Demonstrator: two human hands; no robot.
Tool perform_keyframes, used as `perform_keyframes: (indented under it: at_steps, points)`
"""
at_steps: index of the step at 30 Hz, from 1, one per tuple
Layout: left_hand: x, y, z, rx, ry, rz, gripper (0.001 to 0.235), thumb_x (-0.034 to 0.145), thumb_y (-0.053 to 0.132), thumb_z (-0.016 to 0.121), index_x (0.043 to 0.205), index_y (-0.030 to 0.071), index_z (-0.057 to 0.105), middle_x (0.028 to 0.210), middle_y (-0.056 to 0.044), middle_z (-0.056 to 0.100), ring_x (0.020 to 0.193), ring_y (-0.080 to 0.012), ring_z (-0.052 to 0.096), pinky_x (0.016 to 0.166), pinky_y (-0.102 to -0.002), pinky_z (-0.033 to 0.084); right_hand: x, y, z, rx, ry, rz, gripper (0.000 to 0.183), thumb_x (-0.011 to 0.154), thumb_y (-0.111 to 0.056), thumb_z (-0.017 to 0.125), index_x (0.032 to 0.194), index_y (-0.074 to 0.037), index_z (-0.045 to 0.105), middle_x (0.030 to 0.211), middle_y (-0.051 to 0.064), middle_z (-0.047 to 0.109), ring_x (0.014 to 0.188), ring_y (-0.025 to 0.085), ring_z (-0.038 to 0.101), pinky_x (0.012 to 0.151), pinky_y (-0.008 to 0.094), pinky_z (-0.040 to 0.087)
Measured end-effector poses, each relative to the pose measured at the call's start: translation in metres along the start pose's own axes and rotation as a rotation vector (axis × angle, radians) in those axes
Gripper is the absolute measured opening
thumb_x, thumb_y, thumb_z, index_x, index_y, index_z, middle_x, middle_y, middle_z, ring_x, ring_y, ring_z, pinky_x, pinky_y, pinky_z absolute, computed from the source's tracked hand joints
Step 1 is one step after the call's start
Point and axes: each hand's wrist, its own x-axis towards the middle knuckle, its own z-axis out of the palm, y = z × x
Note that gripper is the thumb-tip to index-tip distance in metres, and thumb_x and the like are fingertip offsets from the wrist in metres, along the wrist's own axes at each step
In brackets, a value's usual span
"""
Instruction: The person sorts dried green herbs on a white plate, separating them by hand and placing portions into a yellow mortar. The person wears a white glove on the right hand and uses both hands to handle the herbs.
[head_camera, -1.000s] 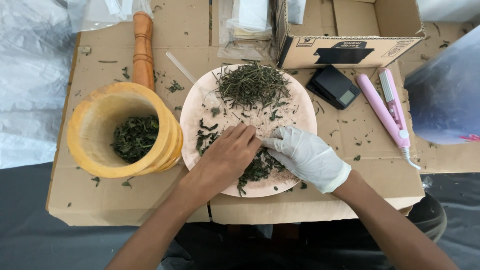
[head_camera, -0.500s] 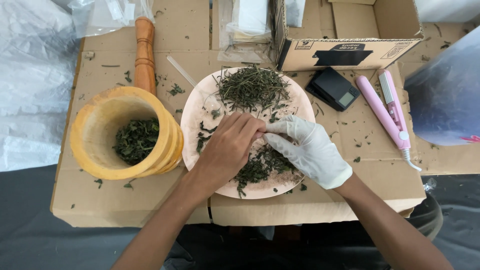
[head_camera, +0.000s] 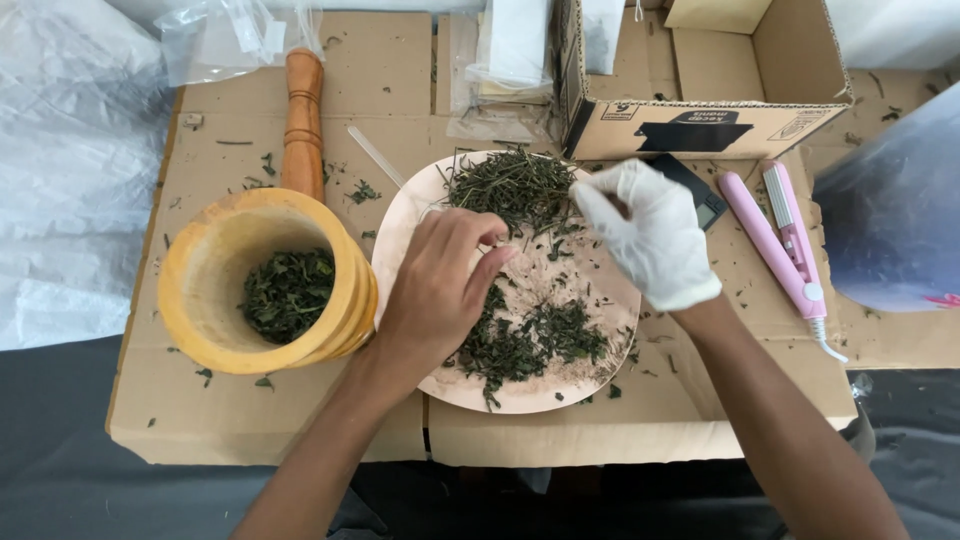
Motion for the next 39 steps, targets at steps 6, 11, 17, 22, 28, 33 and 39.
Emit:
perform_keyframes:
  at_steps: [6, 11, 17, 22, 28, 33, 39]
  points:
    - [-0.013, -0.002, -0.006, 0.065, 0.016, 0.007, 0.021, 0.114, 0.028, 0.065, 0.122, 0.009, 0.069, 0.093, -0.004, 0.063, 0.095, -0.0258, 0.069, 0.089, -0.040, 0.059, 0.047, 0.014, -0.010, -0.386, -0.057, -0.248, 0.012, 0.109, -0.019, 0.082, 0.116, -0.010, 0.083, 0.103, 0.011, 0.075, 0.097, 0.027, 0.074, 0.087, 0.038, 0.062]
    - [-0.016, -0.004, -0.010, 0.065, -0.010, -0.034, 0.020, 0.114, 0.027, 0.065, 0.124, 0.010, 0.069, 0.094, -0.004, 0.061, 0.096, -0.0257, 0.068, 0.090, -0.041, 0.060, 0.055, 0.017, 0.007, -0.576, -0.088, -0.372, 0.015, 0.109, -0.031, 0.077, 0.118, -0.021, 0.083, 0.107, 0.005, 0.074, 0.103, 0.030, 0.075, 0.085, 0.045, 0.066]
    - [-0.028, -0.011, -0.008, 0.080, -0.092, -0.029, 0.015, 0.113, 0.025, 0.066, 0.117, 0.010, 0.070, 0.094, -0.004, 0.058, 0.096, -0.0284, 0.067, 0.089, -0.043, 0.059, 0.025, -0.006, -0.021, -0.736, -0.168, -0.276, 0.027, 0.107, -0.035, 0.073, 0.125, -0.017, 0.083, 0.115, 0.015, 0.076, 0.111, 0.042, 0.075, 0.087, 0.056, 0.067]
    - [-0.038, -0.009, 0.004, 0.002, -0.448, -0.106, 0.014, 0.111, 0.019, 0.065, 0.109, 0.011, 0.076, 0.098, -0.009, 0.064, 0.098, -0.0261, 0.066, 0.086, -0.037, 0.055, -0.018, 0.000, -0.025, -0.582, -0.211, 0.028, 0.025, 0.099, -0.035, 0.081, 0.123, -0.027, 0.083, 0.119, 0.011, 0.075, 0.116, 0.038, 0.073, 0.089, 0.057, 0.066]
    - [-0.021, 0.012, 0.003, 0.147, -0.524, 0.060, 0.008, 0.106, 0.009, 0.070, 0.103, 0.005, 0.076, 0.095, -0.011, 0.064, 0.093, -0.0271, 0.065, 0.082, -0.040, 0.054, -0.056, -0.013, -0.009, -0.253, -0.705, 0.002, 0.053, 0.094, -0.020, 0.084, 0.146, -0.021, 0.074, 0.139, 0.011, 0.070, 0.139, 0.033, 0.064, 0.116, 0.052, 0.056]
    - [-0.025, -0.010, 0.007, 0.232, -0.537, -0.074, 0.017, 0.112, 0.015, 0.060, 0.107, 0.010, 0.075, 0.098, -0.009, 0.063, 0.096, -0.0242, 0.062, 0.087, -0.036, 0.053, -0.063, -0.002, -0.010, -0.088, -0.559, 0.015, 0.038, 0.102, -0.015, 0.073, 0.139, -0.017, 0.078, 0.133, 0.015, 0.078, 0.123, 0.033, 0.076, 0.101, 0.049, 0.064]
    - [-0.038, -0.014, -0.001, 0.249, -0.343, 0.010, 0.009, 0.110, 0.015, 0.065, 0.106, 0.011, 0.071, 0.096, -0.003, 0.055, 0.091, -0.0241, 0.059, 0.082, -0.039, 0.053, -0.067, 0.000, -0.021, -0.203, -0.583, 0.053, 0.058, 0.092, -0.025, 0.085, 0.148, -0.019, 0.071, 0.142, 0.013, 0.071, 0.121, 0.039, 0.076, 0.102, 0.054, 0.065]
